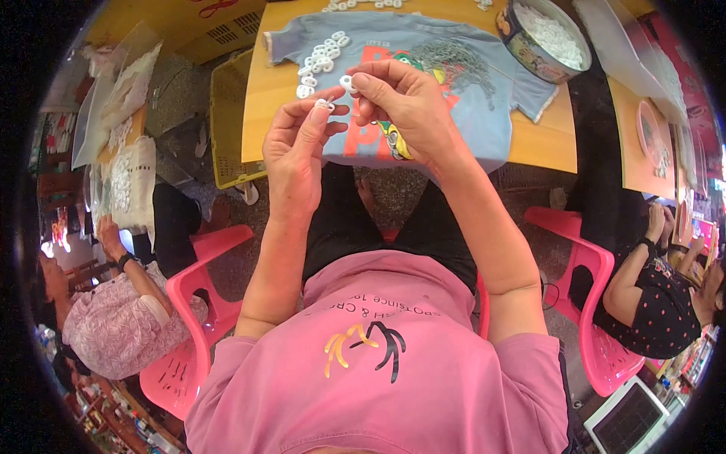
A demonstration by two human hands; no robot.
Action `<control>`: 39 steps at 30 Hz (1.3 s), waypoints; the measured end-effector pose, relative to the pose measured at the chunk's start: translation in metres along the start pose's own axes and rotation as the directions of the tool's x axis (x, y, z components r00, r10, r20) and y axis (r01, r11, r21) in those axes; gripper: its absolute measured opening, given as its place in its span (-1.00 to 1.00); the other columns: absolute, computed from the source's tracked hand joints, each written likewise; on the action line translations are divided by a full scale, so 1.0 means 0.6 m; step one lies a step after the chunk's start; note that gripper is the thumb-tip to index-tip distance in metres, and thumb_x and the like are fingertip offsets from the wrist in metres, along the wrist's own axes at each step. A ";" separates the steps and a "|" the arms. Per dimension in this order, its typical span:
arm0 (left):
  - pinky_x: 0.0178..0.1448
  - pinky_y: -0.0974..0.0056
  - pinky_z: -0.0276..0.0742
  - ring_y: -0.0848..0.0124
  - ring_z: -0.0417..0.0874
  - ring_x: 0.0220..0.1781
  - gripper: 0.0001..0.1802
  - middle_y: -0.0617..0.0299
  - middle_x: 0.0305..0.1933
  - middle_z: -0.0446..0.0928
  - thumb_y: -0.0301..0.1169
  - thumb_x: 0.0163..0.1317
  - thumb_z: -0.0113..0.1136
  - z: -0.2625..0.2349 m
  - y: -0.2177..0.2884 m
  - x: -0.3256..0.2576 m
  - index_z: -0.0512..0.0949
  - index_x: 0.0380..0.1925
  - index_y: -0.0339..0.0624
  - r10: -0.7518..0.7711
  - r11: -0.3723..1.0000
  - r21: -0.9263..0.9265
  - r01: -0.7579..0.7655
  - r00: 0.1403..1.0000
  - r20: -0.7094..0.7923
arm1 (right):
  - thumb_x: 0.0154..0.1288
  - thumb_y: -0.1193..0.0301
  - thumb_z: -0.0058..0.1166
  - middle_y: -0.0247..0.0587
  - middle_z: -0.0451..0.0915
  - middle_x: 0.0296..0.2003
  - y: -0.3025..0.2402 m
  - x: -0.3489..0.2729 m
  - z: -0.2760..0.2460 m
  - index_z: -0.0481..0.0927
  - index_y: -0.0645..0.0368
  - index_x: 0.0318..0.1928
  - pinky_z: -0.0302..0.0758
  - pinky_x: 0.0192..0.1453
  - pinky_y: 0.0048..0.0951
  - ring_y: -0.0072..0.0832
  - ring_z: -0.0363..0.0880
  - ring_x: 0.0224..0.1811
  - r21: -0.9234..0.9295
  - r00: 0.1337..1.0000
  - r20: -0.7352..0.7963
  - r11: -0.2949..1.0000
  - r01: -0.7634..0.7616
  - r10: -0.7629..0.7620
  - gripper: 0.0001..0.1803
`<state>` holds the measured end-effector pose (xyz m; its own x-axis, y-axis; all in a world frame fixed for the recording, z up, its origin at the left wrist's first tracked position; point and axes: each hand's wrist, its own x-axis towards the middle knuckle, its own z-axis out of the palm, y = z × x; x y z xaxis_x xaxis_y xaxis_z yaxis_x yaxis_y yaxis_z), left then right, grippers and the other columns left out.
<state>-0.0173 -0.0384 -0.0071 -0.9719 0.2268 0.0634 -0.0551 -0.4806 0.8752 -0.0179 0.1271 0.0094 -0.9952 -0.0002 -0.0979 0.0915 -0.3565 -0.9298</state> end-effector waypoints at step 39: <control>0.26 0.30 0.39 0.45 0.54 0.09 -0.88 0.03 0.04 0.57 -0.50 0.36 0.13 0.065 -0.006 -0.012 0.47 -0.16 -0.28 0.028 0.999 -0.045 -0.023 0.993 0.114 | 0.32 0.47 0.17 -0.27 0.61 -0.31 -0.010 -0.057 -0.017 0.58 0.31 -0.12 0.52 -0.30 -0.62 -0.64 0.55 -0.39 -0.118 0.956 -0.182 0.970 0.211 -0.230 -0.81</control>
<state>-0.0012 -0.0055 0.0078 -0.9407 0.3082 0.1418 -0.0432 -0.5232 0.8511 0.0159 0.1390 0.0146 -0.9661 0.2520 0.0555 -0.1169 -0.2357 -0.9648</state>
